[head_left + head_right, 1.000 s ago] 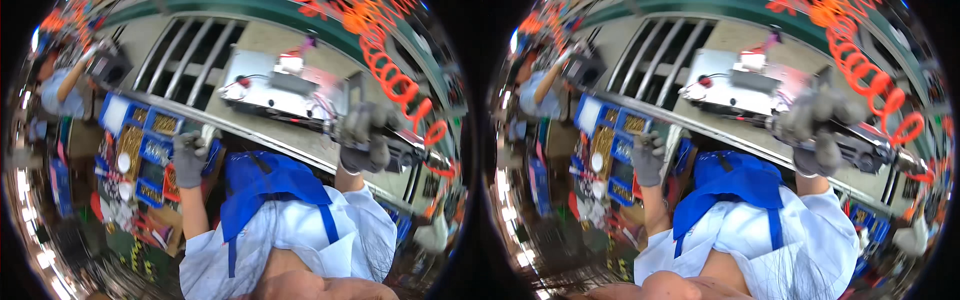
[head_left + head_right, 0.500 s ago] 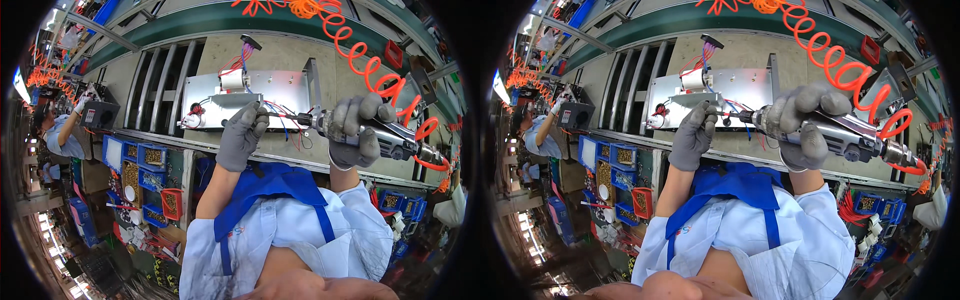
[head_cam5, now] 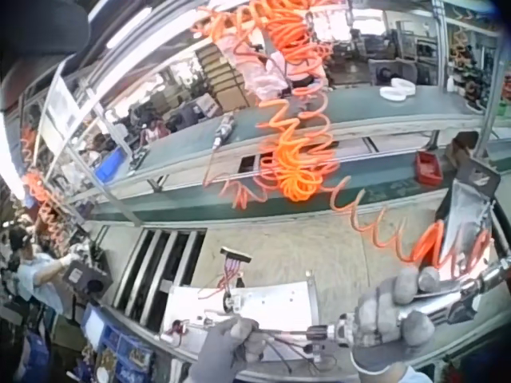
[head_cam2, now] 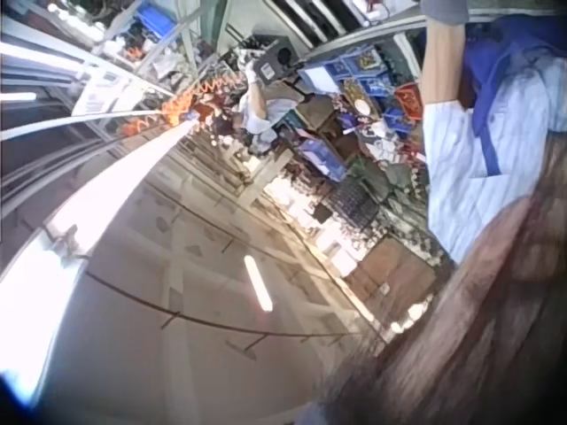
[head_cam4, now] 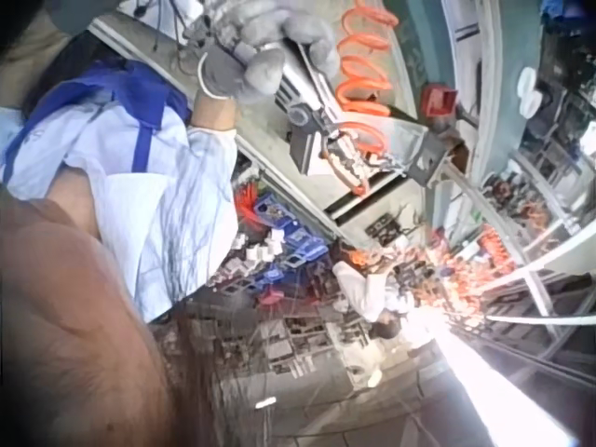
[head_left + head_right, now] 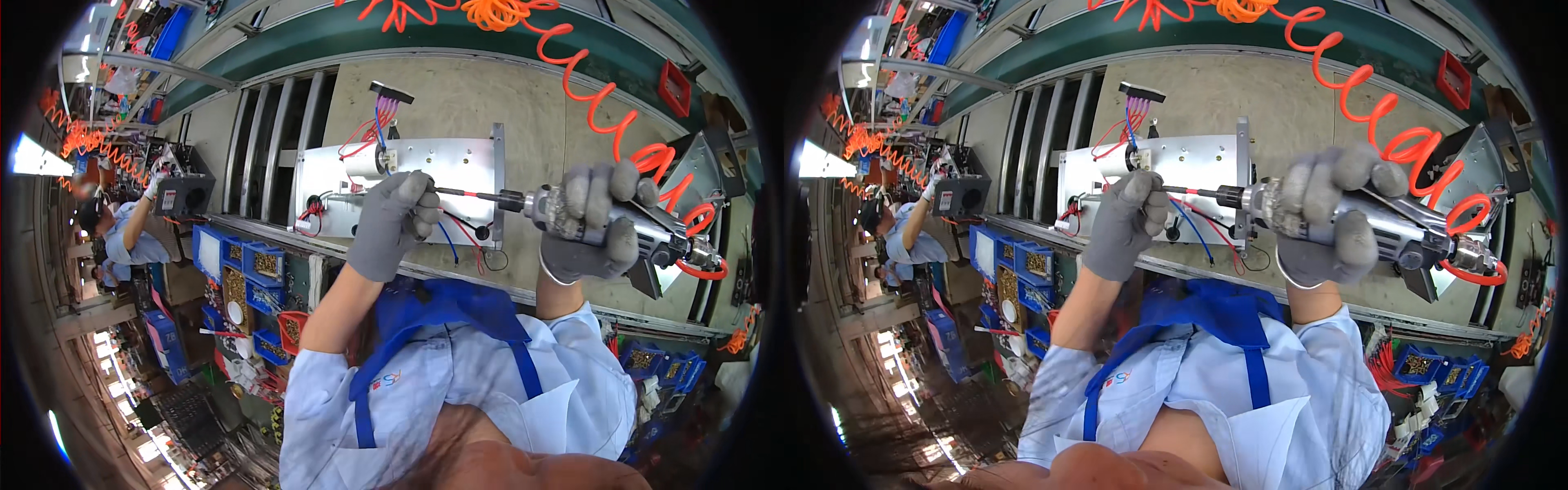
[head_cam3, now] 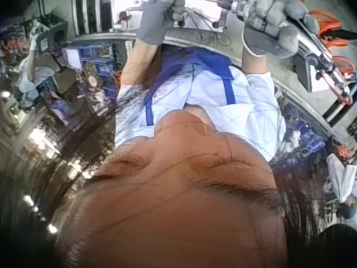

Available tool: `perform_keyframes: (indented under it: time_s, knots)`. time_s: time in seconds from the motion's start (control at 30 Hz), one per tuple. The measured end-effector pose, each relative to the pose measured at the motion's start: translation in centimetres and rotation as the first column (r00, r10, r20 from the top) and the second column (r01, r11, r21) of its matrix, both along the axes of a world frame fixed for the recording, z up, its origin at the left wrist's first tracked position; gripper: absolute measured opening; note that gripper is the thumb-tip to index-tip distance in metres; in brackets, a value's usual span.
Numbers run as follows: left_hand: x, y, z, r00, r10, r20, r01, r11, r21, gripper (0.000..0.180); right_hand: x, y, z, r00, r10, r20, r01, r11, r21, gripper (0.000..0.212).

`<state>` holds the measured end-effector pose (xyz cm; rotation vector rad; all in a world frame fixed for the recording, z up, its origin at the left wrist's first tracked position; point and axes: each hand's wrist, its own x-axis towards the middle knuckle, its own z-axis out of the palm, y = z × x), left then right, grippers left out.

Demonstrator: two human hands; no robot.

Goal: Assembling an electrical panel by mounting components and connecting wires using a pneumatic screwdriver.

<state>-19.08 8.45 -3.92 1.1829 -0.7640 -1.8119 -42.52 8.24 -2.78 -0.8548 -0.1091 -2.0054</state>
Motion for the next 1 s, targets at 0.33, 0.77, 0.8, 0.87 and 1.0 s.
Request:
perform_keyframes:
  time_s: [0.33, 0.77, 0.8, 0.87, 1.0]
  knots:
    - [12.8, -23.6, -2.5, 0.440, -0.196, 0.876, 0.148, 0.978, 0.144, 0.038, -5.5, -2.7, -0.3, 0.983, -0.110, 0.148, 0.089, 0.986, 0.140, 0.022]
    - [15.1, -31.9, -19.6, 0.285, -0.949, 0.137, 0.360, 0.238, 0.902, 0.009, -6.4, -4.7, -3.5, 0.912, -0.401, 0.087, 0.359, 0.883, 0.303, 0.022]
    - [15.8, -32.4, -19.7, 0.284, -0.939, 0.193, 0.407, 0.300, 0.863, 0.014, -6.3, -4.8, -3.5, 0.896, -0.434, 0.096, 0.387, 0.868, 0.312, 0.022]
    - [15.7, -33.8, -18.8, 0.265, -0.915, 0.305, 0.530, 0.402, 0.746, 0.025, -6.3, -4.8, -3.7, 0.880, -0.457, 0.125, 0.404, 0.862, 0.307, 0.024]
    - [10.5, -37.4, -12.2, 0.459, -0.818, 0.347, 0.485, 0.558, 0.673, 0.024, -6.9, -4.3, -3.4, 0.888, -0.437, 0.142, 0.387, 0.878, 0.282, 0.027]
